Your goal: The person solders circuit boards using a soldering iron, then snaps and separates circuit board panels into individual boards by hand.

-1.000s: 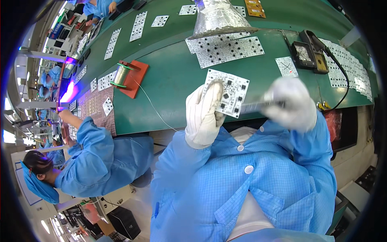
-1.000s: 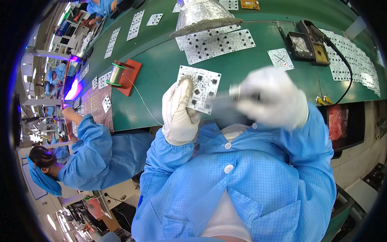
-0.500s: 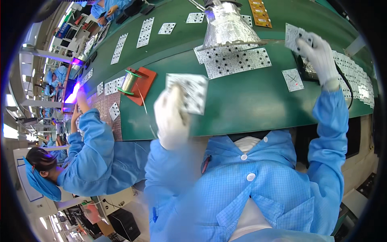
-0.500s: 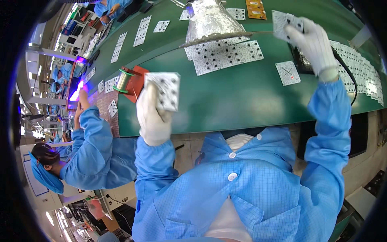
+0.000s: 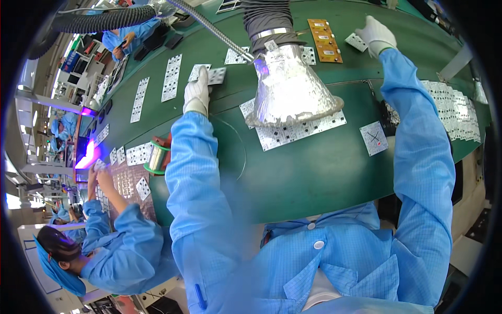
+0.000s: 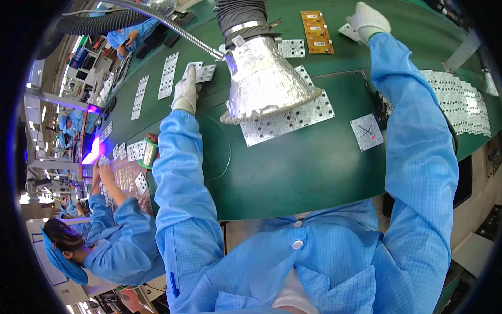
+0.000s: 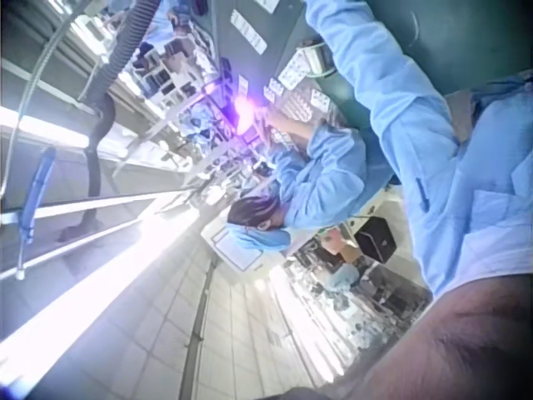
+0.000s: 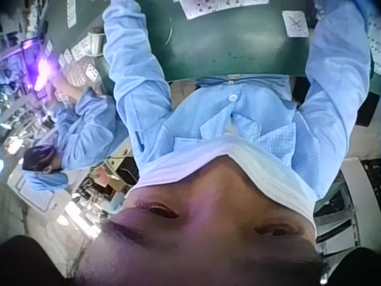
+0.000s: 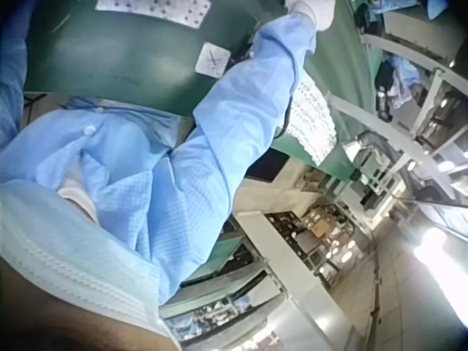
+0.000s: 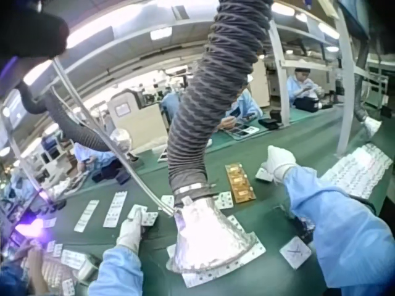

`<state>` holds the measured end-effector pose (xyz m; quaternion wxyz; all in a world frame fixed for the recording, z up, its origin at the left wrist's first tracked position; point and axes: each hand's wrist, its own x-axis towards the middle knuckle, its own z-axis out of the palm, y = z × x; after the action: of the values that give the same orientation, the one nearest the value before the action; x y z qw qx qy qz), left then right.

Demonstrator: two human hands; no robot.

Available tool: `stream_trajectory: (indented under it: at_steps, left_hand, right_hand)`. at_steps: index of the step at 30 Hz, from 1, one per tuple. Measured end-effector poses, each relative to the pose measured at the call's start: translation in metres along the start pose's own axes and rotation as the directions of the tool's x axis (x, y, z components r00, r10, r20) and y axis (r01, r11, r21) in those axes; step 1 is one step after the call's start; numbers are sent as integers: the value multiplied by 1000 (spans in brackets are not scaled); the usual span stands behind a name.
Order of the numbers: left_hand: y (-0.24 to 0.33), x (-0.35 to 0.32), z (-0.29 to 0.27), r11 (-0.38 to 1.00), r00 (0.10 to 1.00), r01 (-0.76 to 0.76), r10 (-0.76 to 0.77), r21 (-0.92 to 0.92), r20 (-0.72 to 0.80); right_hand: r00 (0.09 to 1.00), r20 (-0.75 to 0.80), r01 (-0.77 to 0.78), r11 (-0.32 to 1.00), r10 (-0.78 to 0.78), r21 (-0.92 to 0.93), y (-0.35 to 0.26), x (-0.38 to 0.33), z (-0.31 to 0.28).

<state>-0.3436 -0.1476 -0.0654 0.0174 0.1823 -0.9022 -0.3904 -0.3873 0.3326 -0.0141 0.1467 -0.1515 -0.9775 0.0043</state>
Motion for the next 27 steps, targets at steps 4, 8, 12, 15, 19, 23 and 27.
stream_trajectory:
  at_steps: [4,8,12,15,19,23,27]
  left_hand:
    - [-59,7,10,962,868,-193,258,191,-423]
    - [-23,-92,-2,936,976,-177,128,-303,-175]
    - [-26,-161,-13,926,974,-216,225,-308,-7]
    - [-63,-191,-21,590,595,-800,803,109,30]
    - [-59,-230,-19,639,645,-764,754,84,123]
    - [-57,-251,-4,680,677,-733,729,2,99]
    - [-43,-283,15,813,932,-229,342,-535,122]
  right_hand:
    - [983,156,92,993,-102,75,-56,-13,8]
    - [980,164,111,994,-113,23,-93,-25,35]
    - [961,272,36,999,-39,18,-103,-9,53]
    - [970,243,-10,993,-20,119,-104,-10,49]
    - [875,479,-400,457,-69,795,-34,-3,36]
    - [942,13,-163,-422,-337,892,8,-76,-15]
    - [914,-21,-191,-477,-405,858,17,-196,-75]
